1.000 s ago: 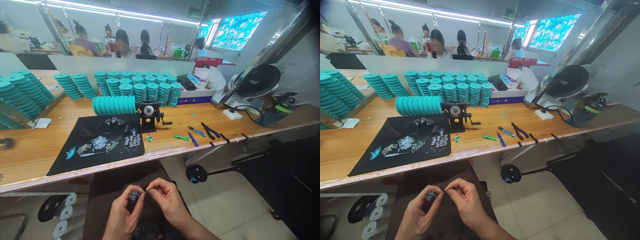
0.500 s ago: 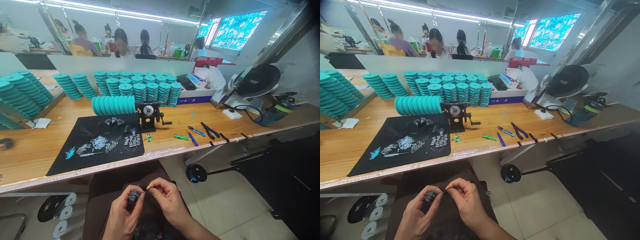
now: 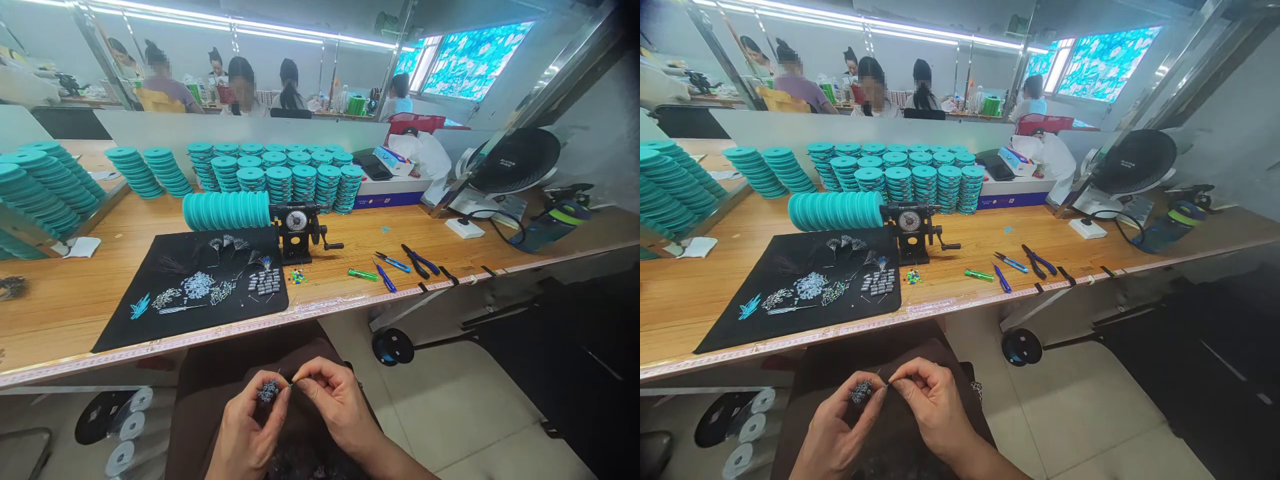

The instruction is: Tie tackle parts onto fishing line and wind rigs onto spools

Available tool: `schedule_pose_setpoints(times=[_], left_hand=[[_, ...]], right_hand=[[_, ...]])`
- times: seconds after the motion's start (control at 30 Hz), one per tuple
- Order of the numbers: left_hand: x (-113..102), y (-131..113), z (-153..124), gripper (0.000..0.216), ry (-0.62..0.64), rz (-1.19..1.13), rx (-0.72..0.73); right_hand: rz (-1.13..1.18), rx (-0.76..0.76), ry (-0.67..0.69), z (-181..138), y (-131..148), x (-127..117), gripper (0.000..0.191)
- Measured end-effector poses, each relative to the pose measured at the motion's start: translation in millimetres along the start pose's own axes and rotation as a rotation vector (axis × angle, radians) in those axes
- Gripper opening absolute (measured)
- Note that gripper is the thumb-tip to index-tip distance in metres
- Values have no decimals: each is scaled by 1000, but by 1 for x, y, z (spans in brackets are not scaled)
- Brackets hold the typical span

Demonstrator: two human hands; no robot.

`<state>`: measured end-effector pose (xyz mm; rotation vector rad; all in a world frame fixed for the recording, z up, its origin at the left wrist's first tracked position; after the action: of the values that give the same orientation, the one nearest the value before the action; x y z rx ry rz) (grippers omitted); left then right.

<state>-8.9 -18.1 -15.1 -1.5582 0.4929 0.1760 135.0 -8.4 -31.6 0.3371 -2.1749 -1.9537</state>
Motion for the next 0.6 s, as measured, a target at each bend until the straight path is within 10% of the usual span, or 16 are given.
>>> schedule_pose_setpoints(times=[0.6], left_hand=[[36, 27, -2, 40, 246, -615, -325]], right_hand=[[97, 5, 21, 1, -3, 3, 17]])
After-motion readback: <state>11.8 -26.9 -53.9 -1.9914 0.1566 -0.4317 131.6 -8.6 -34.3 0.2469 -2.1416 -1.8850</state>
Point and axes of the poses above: each hand's wrist, its own z-axis towards the middle knuckle, its own x-axis out of the palm, y = z × x, the point moved 9 cm from there along z, towards the middle knuckle, and after that the axes turned 7 degrees about y, right-handed, at the moved point
